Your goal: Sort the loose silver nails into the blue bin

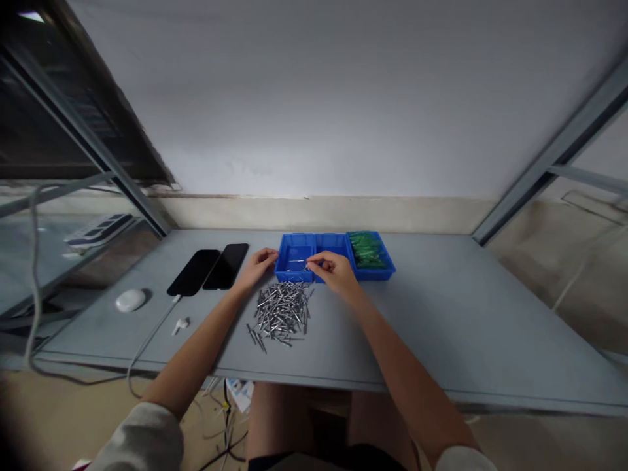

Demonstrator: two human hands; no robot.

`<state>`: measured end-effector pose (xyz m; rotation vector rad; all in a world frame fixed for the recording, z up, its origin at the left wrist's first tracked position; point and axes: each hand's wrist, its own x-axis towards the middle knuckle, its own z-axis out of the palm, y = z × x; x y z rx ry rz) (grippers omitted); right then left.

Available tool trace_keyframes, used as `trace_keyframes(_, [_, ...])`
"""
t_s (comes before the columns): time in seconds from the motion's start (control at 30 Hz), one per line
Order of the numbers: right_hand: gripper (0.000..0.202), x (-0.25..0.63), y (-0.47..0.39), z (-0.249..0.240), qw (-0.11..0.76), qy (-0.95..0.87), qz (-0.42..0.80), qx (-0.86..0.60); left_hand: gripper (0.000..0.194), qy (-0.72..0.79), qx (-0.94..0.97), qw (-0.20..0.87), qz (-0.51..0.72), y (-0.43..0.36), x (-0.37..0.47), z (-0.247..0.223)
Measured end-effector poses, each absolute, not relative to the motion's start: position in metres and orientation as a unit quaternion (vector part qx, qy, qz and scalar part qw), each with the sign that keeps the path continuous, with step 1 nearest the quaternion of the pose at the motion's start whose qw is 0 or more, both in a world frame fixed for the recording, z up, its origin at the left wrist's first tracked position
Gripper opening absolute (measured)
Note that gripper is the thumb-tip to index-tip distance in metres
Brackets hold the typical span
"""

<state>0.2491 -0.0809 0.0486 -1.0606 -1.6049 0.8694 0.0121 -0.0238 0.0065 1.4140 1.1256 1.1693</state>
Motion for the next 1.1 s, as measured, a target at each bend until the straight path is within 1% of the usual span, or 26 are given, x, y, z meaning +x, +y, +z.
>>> trace_keyframes(0.1, [0.029,0.247,-0.080,0.049,0.510,-0.588,0.455,-0.432,0.040,0.460,0.582,0.474,0.474,-0.024,0.012,0.007])
trace_keyframes(0.2, [0.029,0.246,-0.080,0.052,0.533,-0.531,0.508,-0.419,0.040,0.460,0.584,0.473,0.473,-0.024,0.012,0.007])
trace_keyframes(0.33, [0.026,0.247,-0.083,0.058,0.537,-0.508,0.528,-0.418,0.040,0.460,0.583,0.472,0.475,-0.024,0.011,0.006])
trace_keyframes(0.5, [0.026,0.249,-0.083,0.058,0.522,-0.528,0.515,-0.428,0.039,0.457,0.583,0.473,0.476,-0.023,0.011,0.006])
trace_keyframes(0.6, [0.028,0.248,-0.082,0.053,0.483,-0.592,0.462,-0.451,0.039,0.458,0.583,0.473,0.476,-0.023,0.011,0.006])
trace_keyframes(0.77, [0.018,0.242,-0.088,0.046,0.408,-0.745,0.221,-0.478,0.038,0.459,0.589,0.469,0.473,-0.023,0.011,0.006])
trace_keyframes(0.83, [0.019,0.239,-0.093,0.046,0.369,-0.777,0.161,-0.483,0.037,0.457,0.592,0.466,0.472,-0.023,0.011,0.006])
trace_keyframes(0.97, [0.022,0.237,-0.098,0.049,0.301,-0.805,0.122,-0.496,0.037,0.460,0.591,0.469,0.469,-0.023,0.010,0.005])
trace_keyframes(1.1, [0.022,0.239,-0.098,0.051,0.297,-0.810,0.125,-0.489,0.037,0.460,0.589,0.469,0.471,-0.023,0.011,0.005])
